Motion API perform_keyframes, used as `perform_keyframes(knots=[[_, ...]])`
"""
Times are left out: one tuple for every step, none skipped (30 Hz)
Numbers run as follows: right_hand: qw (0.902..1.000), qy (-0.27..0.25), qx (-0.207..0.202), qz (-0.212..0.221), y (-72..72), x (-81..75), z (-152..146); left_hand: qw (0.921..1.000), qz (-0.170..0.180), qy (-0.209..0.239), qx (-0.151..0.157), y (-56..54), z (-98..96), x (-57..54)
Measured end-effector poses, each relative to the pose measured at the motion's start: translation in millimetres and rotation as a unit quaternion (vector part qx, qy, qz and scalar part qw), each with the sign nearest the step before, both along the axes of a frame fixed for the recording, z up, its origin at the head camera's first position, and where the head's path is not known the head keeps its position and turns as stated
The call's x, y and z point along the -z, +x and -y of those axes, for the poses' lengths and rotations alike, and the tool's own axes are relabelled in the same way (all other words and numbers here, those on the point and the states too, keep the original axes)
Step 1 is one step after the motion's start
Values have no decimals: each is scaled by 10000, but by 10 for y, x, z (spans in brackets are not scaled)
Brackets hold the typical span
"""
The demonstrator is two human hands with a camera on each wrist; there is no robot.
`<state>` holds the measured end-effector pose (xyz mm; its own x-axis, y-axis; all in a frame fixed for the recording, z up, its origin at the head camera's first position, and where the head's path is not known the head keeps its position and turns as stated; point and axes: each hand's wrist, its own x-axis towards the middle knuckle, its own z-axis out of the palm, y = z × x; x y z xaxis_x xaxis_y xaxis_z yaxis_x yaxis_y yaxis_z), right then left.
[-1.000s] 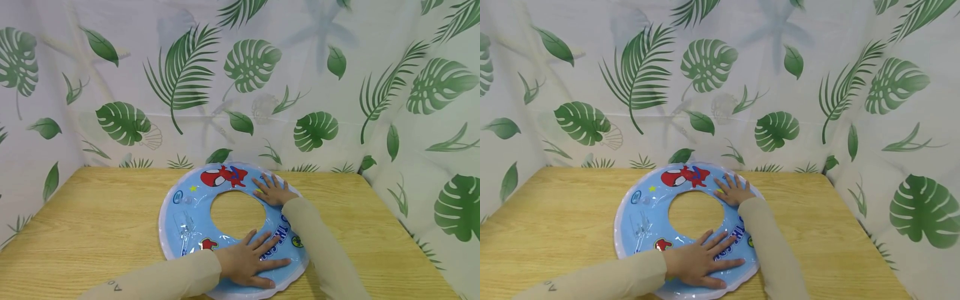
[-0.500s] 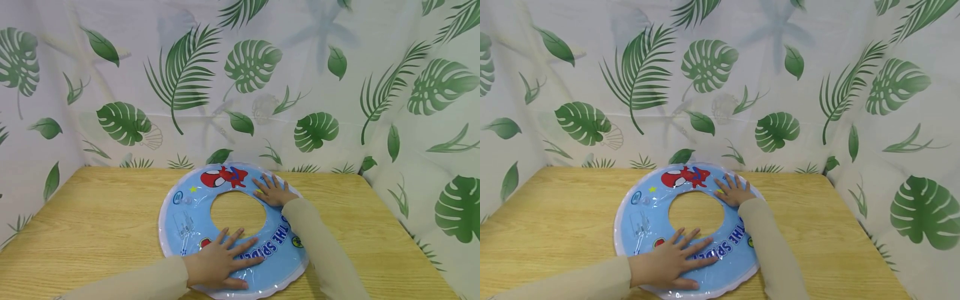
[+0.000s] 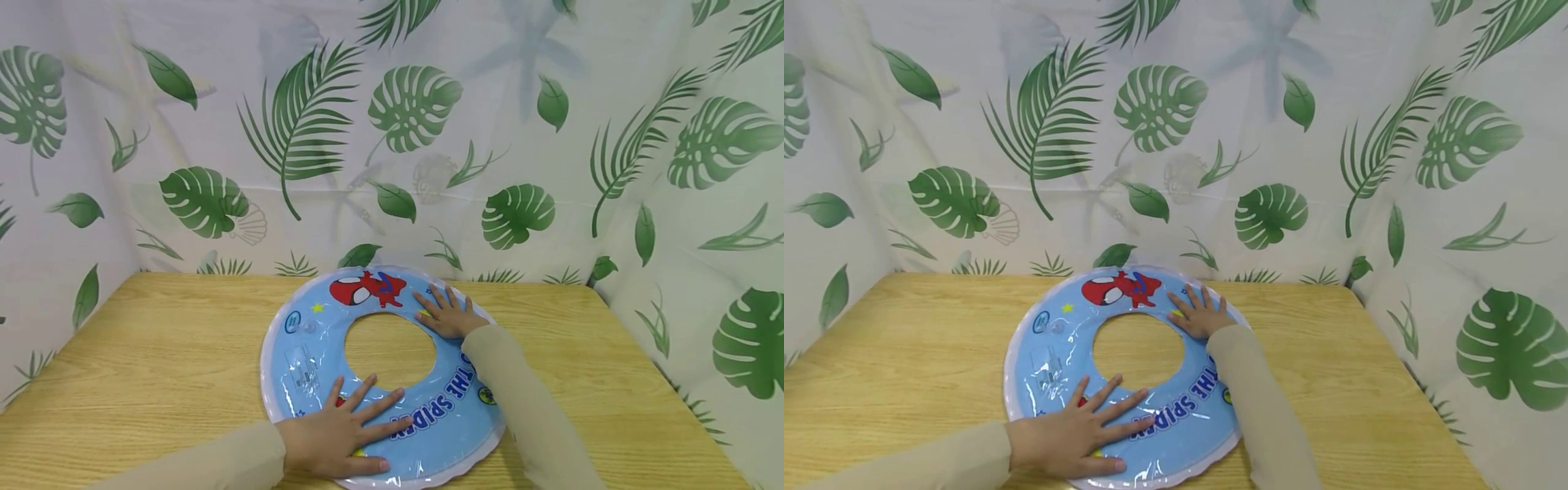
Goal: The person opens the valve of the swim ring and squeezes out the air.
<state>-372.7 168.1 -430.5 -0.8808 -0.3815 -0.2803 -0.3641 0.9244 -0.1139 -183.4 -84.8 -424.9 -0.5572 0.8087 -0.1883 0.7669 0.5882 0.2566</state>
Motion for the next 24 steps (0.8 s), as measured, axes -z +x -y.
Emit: perform_keyframes(knots=[[10000,5,-5,2,5,-4,1,10000,27,20,3,-4,0,7],[10000,-24,-13,-8,11,-9,2,10000,37,28,6,-7,1,15],[10000,-23,-8,-10,12,-10,3,10000,45,35,2,-8,1,22],[10000,-21,-10,-18,16,-11,4,10000,35,42,3,-10,1,30],[10000,-42,-11,-34,25,-21,8,10000,40,53,0,-10,2,34],[10000,-51,-13,-39,20,-13,6,10000,41,63,-2,-12,2,38],[10000,-86,-11,-35,5,2,0,9999,57,81,-15,-12,3,35],[9999,-129,-18,-39,-9,16,-6,9999,60,99,-29,-13,7,35],[9999,-132,-16,-27,-21,26,-10,9999,91,116,-52,-15,12,31],[9999,-117,-4,-10,-27,32,-15,9998,120,144,-74,-16,14,29],[9999,-129,-5,2,-31,35,-18,9997,151,182,-94,-19,20,28],[9999,-113,-2,16,-37,39,-21,9995,175,211,-127,-26,30,27],[9999,-101,-6,13,-31,28,-19,9994,172,243,-161,-34,45,23],[10000,-63,-9,11,-17,11,-12,9994,130,243,-199,-47,64,24],[10000,-53,-15,0,-3,-8,-6,9994,39,219,-249,-65,87,23],[10000,-47,-23,-16,10,-22,-1,9993,-88,211,-300,-87,118,25],[10000,-54,-31,-23,20,-33,3,9989,-202,180,-381,-113,153,24],[10000,-31,-23,-23,25,-37,4,9982,-337,140,-484,-142,192,22],[10000,-35,-22,-27,29,-38,5,9969,-486,81,-610,-171,232,23],[10000,-21,-13,-16,32,-37,6,9954,-605,31,-745,-200,270,23],[10000,-24,-10,-17,35,-37,5,9937,-691,4,-885,-226,307,24],[10000,-13,-7,-9,34,-35,4,9922,-724,-3,-1015,-249,339,26],[10000,-15,1,6,33,-34,3,9909,-732,-25,-1129,-270,364,27],[10000,-22,-3,12,29,-31,1,9899,-730,-26,-1215,-287,383,32]])
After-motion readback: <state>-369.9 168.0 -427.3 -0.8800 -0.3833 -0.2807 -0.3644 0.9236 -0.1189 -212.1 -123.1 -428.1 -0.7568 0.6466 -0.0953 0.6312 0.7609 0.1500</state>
